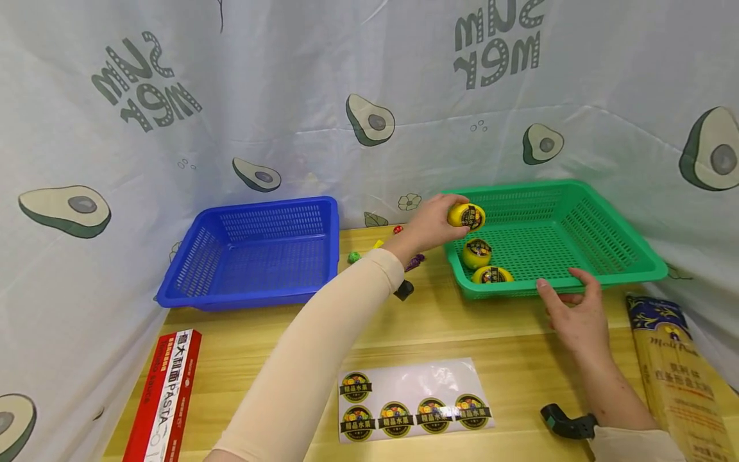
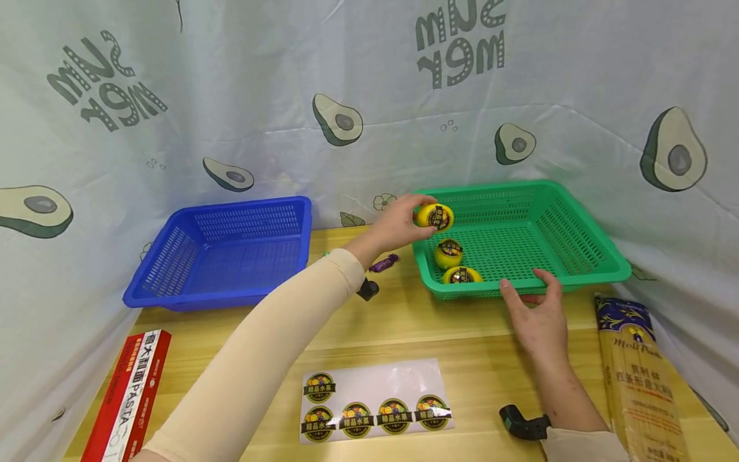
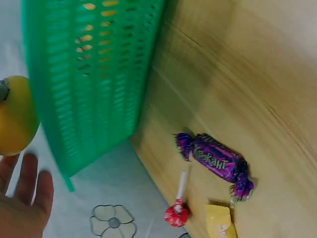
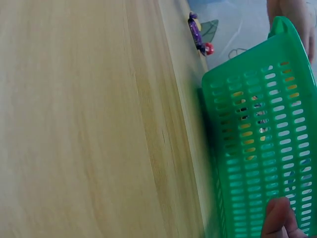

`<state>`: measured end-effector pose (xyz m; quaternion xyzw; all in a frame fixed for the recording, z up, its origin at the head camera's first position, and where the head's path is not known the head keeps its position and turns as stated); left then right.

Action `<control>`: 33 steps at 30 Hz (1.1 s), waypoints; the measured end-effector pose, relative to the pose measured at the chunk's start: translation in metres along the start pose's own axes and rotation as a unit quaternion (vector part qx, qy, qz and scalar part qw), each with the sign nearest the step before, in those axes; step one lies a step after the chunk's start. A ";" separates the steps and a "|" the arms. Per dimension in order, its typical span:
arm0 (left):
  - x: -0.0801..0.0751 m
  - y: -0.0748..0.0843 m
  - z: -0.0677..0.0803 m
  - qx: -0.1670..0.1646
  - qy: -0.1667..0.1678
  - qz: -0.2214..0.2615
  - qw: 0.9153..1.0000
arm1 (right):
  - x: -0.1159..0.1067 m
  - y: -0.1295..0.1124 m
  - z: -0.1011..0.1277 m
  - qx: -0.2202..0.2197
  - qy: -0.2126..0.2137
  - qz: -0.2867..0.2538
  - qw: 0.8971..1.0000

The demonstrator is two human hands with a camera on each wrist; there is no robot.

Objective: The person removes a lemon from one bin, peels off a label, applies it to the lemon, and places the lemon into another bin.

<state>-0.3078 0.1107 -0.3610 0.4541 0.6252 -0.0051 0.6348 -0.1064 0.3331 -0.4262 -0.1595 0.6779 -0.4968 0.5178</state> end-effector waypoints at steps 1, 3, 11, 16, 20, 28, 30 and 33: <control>0.003 -0.001 -0.003 -0.005 0.000 -0.017 1.000 | 0.000 0.000 0.000 -0.001 0.000 0.000 1.000; 0.007 -0.003 -0.007 -0.024 0.001 -0.043 0.999 | 0.000 -0.001 0.001 -0.004 0.000 -0.004 1.000; 0.020 -0.013 -0.007 -0.093 0.001 -0.068 0.993 | 0.003 -0.002 0.004 -0.010 -0.003 -0.012 1.000; 0.022 -0.019 -0.002 -0.113 0.009 -0.065 0.991 | 0.008 -0.004 0.003 -0.012 -0.010 -0.011 1.000; 0.020 -0.020 0.001 -0.107 0.008 -0.076 0.991 | 0.011 -0.007 0.002 -0.009 -0.010 -0.006 1.000; 0.008 -0.011 0.028 -0.082 0.007 -0.043 0.996 | 0.010 -0.007 0.002 0.013 -0.005 -0.016 1.000; 0.005 -0.011 0.041 -0.073 0.024 -0.028 0.997 | 0.008 -0.007 0.002 0.020 -0.002 -0.016 1.000; 0.002 -0.011 0.068 -0.066 0.061 -0.012 0.996 | 0.004 -0.004 0.003 0.028 0.003 -0.007 1.000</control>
Point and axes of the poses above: each hand's wrist, its own z-axis away from the middle knuckle, its own x-axis out of the palm, y = z × x, the point moved 1 cm from there along -z, towards the middle knuckle, and after that the axes turned 4 degrees about y, right-handed, at the moved point
